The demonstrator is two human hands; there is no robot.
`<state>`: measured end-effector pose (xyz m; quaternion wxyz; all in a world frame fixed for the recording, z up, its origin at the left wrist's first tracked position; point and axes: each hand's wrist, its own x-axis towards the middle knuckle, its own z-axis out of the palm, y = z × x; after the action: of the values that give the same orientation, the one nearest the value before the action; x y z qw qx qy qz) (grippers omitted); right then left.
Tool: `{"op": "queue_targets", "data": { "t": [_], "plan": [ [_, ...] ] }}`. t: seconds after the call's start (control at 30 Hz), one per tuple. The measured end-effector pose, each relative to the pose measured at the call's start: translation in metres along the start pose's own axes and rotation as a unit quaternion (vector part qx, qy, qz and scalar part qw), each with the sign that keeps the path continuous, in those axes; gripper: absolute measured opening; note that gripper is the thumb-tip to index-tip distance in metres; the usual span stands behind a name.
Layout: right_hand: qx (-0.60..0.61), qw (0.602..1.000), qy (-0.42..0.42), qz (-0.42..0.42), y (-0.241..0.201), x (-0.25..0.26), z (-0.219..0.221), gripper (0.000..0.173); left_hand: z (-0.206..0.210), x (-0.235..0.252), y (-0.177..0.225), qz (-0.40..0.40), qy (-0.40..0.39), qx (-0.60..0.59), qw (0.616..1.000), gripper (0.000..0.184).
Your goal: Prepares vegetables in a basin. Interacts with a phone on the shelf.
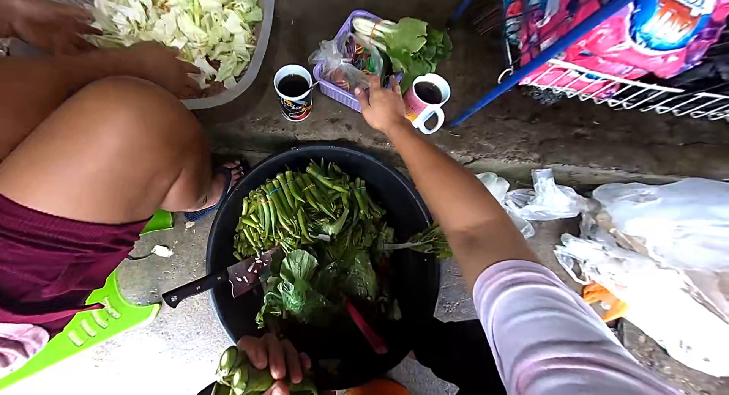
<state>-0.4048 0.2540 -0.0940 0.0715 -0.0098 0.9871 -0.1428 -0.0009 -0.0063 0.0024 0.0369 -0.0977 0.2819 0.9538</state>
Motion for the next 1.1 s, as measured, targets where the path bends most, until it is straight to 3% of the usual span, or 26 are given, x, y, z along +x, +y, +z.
{"op": "queue_targets", "data": {
  "t": [0.17,0.37,0.43,0.5,0.57,0.6,0.63,0.67,0.7,1.1],
  "plan": [
    [0.015,0.995,0.090,-0.029,-0.010,0.025,-0.011,0.038,-0.003,0.000,-0.003,-0.002,-0.001,0.002,1.000,0.029],
    [0.015,0.998,0.045,0.028,-0.023,0.074,-0.008,0.043,-0.006,0.002,-0.005,0.002,0.019,0.037,0.999,0.027],
    [-0.018,0.999,0.010,0.047,-0.025,0.081,-0.004,0.043,0.028,0.018,0.008,-0.014,0.109,0.078,0.991,0.024],
    [-0.040,0.998,-0.009,0.054,-0.024,0.085,0.000,0.039,0.102,0.062,0.028,-0.062,0.299,0.160,0.939,0.028],
    [-0.046,0.998,0.006,0.046,-0.024,0.085,-0.001,0.036,0.134,0.084,0.039,-0.117,0.411,0.169,0.888,0.032],
    [-0.042,0.998,0.021,0.038,-0.022,0.085,-0.003,0.034,0.111,0.068,0.031,-0.082,0.352,0.143,0.921,0.033],
    [-0.038,0.998,0.037,0.030,-0.019,0.085,-0.005,0.031,0.065,0.039,0.017,-0.043,0.229,0.105,0.967,0.028],
    [-0.031,0.998,0.051,0.025,-0.016,0.087,-0.009,0.030,0.023,0.019,0.005,-0.016,0.111,0.089,0.990,0.026],
    [-0.021,0.997,0.067,0.018,-0.014,0.089,-0.014,0.028,-0.001,0.009,-0.003,0.000,0.049,0.082,0.995,0.028],
    [0.138,0.982,0.129,-0.011,-0.024,0.067,-0.084,0.029,0.004,-0.002,-0.005,-0.009,0.039,0.104,0.994,0.029]
  ]
}}
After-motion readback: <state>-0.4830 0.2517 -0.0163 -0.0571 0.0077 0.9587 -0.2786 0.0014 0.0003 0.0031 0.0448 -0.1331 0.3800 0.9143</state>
